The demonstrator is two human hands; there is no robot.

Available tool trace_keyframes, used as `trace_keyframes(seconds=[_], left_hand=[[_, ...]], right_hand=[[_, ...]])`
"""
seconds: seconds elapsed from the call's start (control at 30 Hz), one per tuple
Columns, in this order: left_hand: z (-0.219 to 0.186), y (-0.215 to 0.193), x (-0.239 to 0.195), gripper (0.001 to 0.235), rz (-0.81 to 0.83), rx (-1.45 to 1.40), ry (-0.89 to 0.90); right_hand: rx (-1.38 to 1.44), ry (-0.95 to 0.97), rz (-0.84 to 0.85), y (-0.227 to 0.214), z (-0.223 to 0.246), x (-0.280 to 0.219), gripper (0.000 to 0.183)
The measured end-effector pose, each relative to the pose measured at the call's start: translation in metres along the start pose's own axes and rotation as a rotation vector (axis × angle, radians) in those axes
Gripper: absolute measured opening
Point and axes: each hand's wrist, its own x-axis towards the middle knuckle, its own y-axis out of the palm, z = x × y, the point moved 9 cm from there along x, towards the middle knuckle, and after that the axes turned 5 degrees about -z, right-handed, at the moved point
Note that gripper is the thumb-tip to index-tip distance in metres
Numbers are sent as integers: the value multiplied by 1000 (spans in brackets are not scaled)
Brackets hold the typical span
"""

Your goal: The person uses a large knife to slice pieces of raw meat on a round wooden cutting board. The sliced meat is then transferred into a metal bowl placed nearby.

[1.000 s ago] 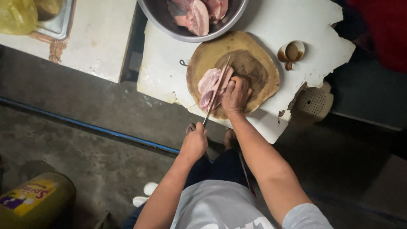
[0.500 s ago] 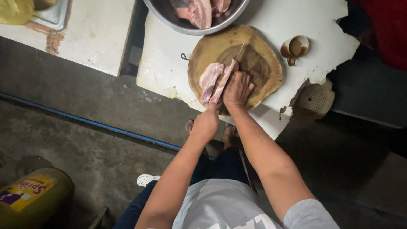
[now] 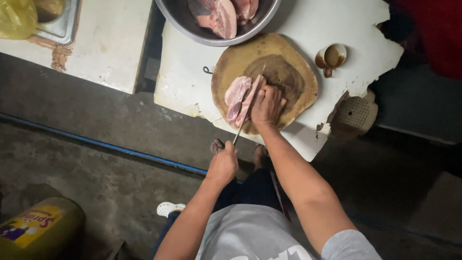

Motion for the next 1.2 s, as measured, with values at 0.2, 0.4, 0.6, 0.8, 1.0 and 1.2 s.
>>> trace_keyframes(seconds=[0.2,0.4,0.6,0.8,1.0,1.2], left_hand=[[-22,-14,9,44,59,-104,29],[-25,-7,30,48,86,44,14],[-42,-34,28,44,140,42,-41],[-39,-62,3,28,65,14,-62],[-25,-35,12,26,40,89,-22],[-44,-59,48,25,6,49,78]], right_hand=[[-121,-30,17,2,3,3,10],[-137,-7,70,6,0,3,9],[-162,26,92,8,-4,2,8],[-27,53,-30,-15,17,14,13],[-138,36,-71,10,10,21,8],[-171,42,-27,5,18,26,8]])
